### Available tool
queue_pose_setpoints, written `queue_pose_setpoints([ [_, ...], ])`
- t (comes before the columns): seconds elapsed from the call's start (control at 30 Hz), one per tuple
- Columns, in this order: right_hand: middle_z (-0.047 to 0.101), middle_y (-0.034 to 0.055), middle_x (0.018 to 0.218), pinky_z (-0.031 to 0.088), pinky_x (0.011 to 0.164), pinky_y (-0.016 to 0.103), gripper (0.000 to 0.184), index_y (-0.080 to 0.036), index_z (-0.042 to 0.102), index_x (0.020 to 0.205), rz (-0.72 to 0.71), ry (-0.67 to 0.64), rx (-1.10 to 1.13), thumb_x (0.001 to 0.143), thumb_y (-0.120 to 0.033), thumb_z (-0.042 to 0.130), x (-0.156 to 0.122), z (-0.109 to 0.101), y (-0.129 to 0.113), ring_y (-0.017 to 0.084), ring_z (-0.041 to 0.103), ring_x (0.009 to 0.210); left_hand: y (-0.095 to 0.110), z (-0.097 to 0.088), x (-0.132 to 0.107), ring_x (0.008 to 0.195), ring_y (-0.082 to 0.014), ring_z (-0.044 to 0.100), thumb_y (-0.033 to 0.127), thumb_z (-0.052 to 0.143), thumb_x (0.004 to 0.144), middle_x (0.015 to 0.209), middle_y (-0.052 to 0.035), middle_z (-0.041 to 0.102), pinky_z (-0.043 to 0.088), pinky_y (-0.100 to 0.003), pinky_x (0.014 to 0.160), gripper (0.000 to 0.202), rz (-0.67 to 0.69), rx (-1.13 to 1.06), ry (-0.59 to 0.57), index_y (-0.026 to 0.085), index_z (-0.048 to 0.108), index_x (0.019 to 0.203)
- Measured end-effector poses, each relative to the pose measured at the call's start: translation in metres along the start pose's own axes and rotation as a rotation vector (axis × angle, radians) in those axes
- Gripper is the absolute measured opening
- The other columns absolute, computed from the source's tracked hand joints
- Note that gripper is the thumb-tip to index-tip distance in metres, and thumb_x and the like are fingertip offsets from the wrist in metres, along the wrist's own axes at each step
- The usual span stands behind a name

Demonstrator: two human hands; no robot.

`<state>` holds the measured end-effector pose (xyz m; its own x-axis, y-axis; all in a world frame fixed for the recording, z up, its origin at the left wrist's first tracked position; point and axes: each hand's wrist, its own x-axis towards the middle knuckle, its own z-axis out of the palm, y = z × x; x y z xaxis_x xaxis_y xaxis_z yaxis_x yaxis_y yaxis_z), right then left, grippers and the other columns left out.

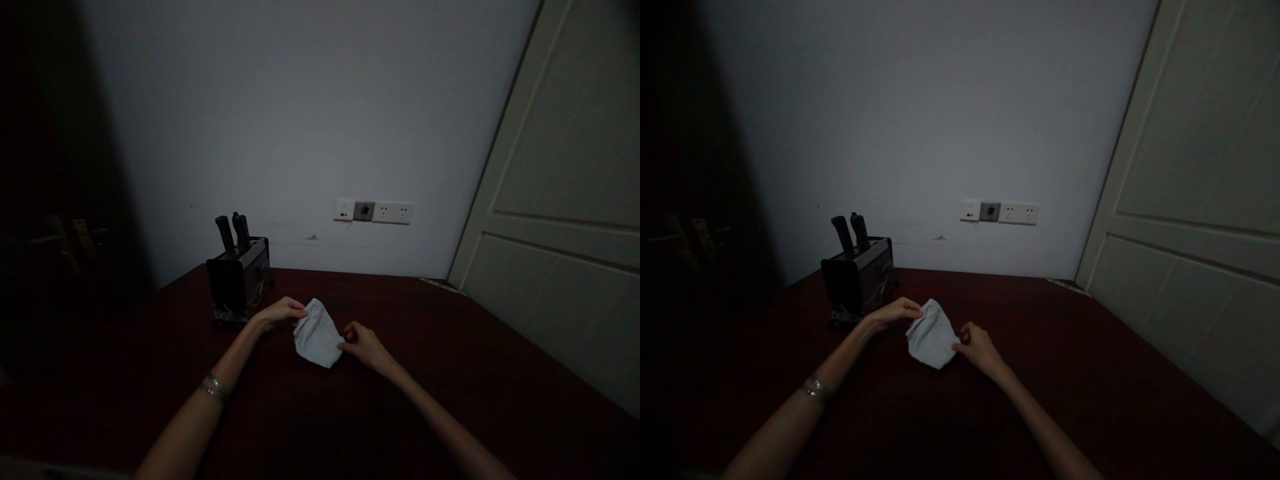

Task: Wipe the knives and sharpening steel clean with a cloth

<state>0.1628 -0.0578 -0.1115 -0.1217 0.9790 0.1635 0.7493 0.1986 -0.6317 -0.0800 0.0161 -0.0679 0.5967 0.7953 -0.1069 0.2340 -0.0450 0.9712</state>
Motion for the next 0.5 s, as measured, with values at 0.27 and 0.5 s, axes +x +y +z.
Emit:
queue_pose_setpoints([
  [0.27,0.062,0.0029,0.070,0.034,0.052,0.023,0.024,-0.015,0.063,0.075,0.005,-0.067,0.063,0.063,-0.036,0.068,0.014,0.014,-0.001,0.014,0.054,0.061,0.002,-0.013,-0.017,0.057,-0.0080,0.050,0.036,0.072,0.060,0.061,0.0000,0.059,0.038,-0.020,0.059,0.027,-0.020,-0.065,-0.048,0.011,0.068,0.071],
  [0.5,0.059,-0.0003,0.065,0.039,0.054,0.022,0.018,-0.015,0.059,0.068,-0.032,-0.081,0.210,0.067,-0.032,0.064,0.011,0.003,0.001,0.012,0.053,0.061,0.005,-0.029,-0.025,0.060,-0.0097,0.053,0.034,0.073,0.061,0.065,-0.0022,0.062,0.040,-0.021,0.060,0.027,0.004,-0.066,-0.030,0.010,0.069,0.073],
])
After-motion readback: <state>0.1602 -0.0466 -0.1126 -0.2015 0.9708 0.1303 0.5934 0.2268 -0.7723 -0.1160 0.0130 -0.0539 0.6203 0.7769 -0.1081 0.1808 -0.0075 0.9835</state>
